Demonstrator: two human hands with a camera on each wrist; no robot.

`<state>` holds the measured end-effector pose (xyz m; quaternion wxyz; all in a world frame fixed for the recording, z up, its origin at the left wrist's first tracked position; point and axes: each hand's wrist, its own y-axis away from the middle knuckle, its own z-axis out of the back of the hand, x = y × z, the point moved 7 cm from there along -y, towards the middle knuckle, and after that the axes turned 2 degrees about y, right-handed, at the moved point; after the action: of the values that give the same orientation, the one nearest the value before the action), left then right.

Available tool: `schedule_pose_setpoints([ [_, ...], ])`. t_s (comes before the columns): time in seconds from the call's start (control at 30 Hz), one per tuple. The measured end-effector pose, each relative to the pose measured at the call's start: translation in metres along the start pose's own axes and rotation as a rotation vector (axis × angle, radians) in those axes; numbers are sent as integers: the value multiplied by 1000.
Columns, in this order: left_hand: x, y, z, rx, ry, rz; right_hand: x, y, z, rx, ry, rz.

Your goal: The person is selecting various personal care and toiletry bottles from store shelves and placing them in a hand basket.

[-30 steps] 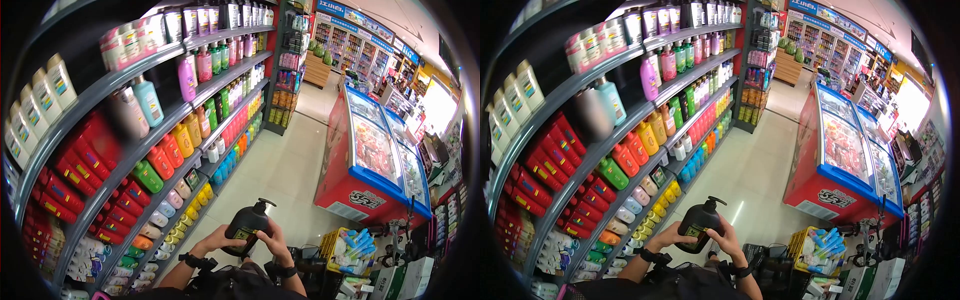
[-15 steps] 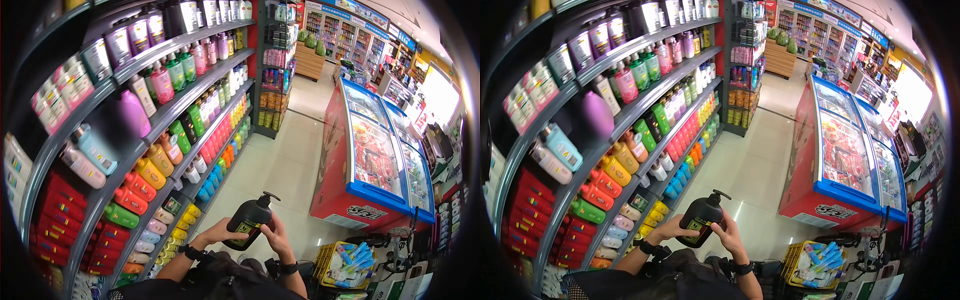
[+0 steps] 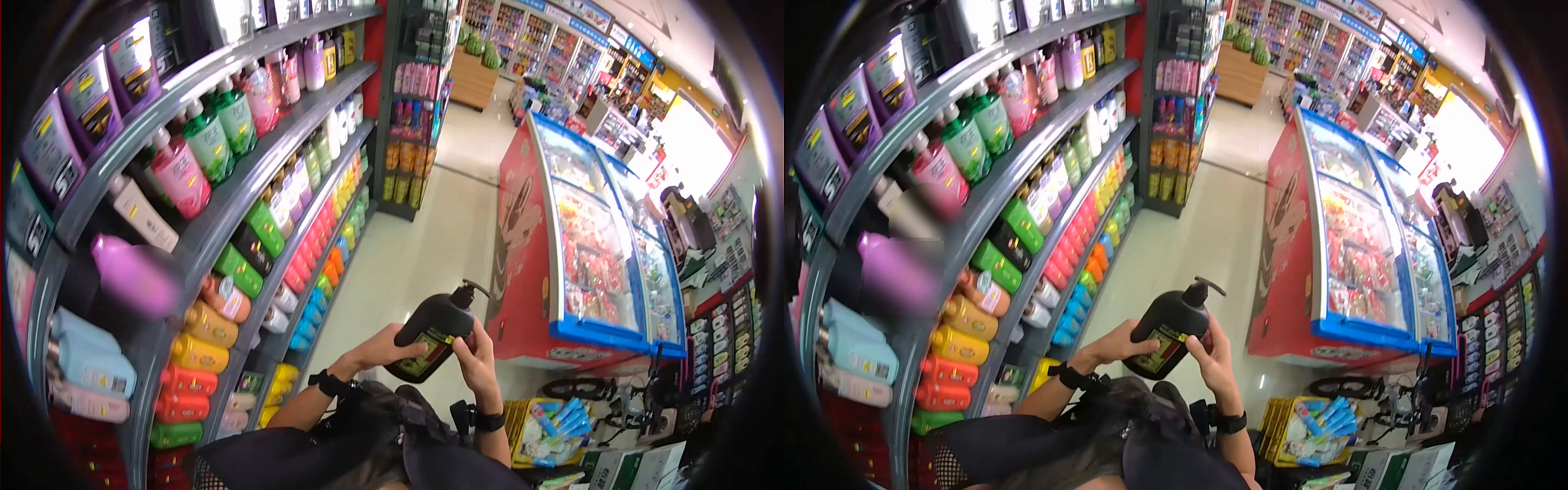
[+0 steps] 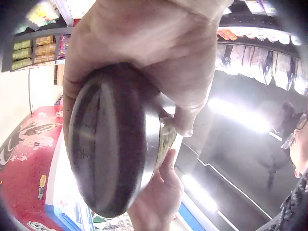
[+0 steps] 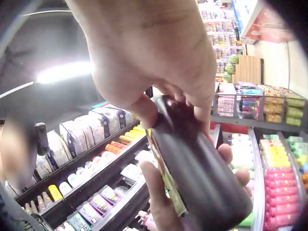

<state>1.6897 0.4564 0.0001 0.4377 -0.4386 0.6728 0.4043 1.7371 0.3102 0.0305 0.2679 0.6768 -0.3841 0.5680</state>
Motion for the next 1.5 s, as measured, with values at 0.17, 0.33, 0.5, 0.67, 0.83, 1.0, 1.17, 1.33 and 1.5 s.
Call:
schedule_pose_setpoints([
  [0.17, -29, -54, 55, 7, 11, -52, 6, -90, 2, 31, -30, -10],
  [0.33, -32, -92, 103, -35, 26, -44, -10, -156, 6, 35, -80, -76],
  [0.5, -44, -139, 146, -132, 38, -49, -27, -230, 21, 84, -121, -113],
  [0.67, -71, -202, 188, -255, -17, -101, -37, -315, 50, 135, -117, -107],
  [0.83, -93, -282, 214, -380, 2, -65, -14, -402, 90, 207, -150, -120],
  [1.0, -133, -364, 225, -387, -28, -103, -8, -476, 143, 246, -60, -103],
  [1.17, -140, -428, 261, -457, 28, -129, -2, -556, 167, 349, -203, -215],
  [1.33, -162, -452, 301, -540, -45, -114, 1, -618, 159, 417, 71, -86],
  [1.5, -192, -487, 355, -576, 38, -200, -6, -687, 148, 423, 57, -103],
])
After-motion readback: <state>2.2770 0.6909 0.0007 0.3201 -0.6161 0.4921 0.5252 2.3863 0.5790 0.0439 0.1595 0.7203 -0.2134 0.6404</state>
